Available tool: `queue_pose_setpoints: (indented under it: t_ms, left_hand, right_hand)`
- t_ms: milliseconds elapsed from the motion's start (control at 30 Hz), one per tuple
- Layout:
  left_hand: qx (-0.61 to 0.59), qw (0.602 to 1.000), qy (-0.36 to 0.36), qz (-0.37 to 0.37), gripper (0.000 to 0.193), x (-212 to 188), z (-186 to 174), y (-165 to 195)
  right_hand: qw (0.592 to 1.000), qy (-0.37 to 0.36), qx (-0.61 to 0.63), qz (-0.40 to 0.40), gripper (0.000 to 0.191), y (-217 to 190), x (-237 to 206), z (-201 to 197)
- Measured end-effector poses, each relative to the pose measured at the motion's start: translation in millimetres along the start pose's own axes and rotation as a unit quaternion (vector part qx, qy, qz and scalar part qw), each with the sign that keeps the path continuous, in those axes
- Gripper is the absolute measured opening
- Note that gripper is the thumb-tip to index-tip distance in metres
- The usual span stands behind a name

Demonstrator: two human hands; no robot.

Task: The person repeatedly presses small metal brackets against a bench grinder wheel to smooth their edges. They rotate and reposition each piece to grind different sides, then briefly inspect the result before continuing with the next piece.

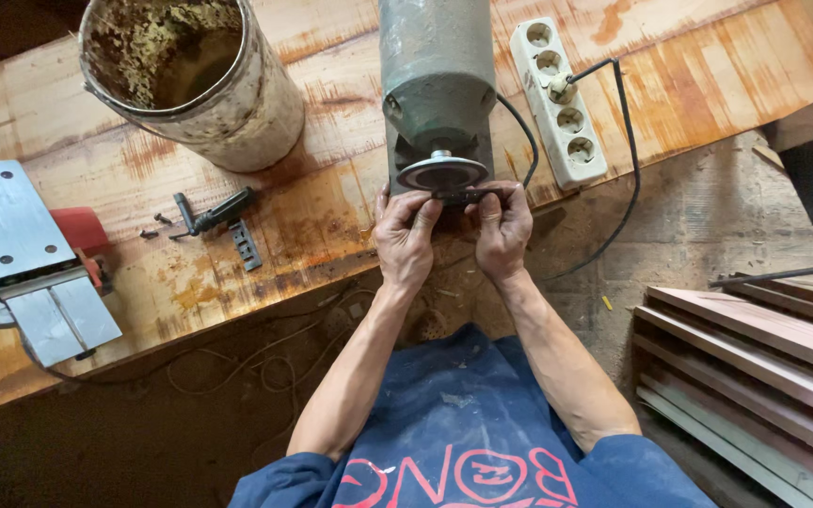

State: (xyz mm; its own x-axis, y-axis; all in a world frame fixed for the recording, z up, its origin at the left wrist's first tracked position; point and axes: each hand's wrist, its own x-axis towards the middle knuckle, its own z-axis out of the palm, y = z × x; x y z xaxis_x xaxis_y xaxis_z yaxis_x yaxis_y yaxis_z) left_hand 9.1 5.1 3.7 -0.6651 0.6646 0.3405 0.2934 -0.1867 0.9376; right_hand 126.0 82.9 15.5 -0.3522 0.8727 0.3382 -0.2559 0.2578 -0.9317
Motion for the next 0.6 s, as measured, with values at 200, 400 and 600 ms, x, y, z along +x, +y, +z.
queue_pose_setpoints:
  t_ms: [200,400,600]
  left_hand:
    - [-0.001,1.0,-0.004,-0.003,0.022,2.0,-1.2,-0.9]
    - [-0.023,1.0,0.002,-0.006,0.021,1.4,-3.2,-3.4]
    - [-0.045,0.999,0.006,-0.02,0.018,2.4,-4.2,-6.1]
  right_hand:
    - [1.0,-0.001,-0.023,-0.017,0.025,-1.5,-0.5,1.1]
    - [0.998,0.0,-0.055,-0.021,0.025,-2.6,-0.1,3.3]
    - [0.998,-0.004,-0.058,-0.018,0.023,-2.6,0.8,5.3]
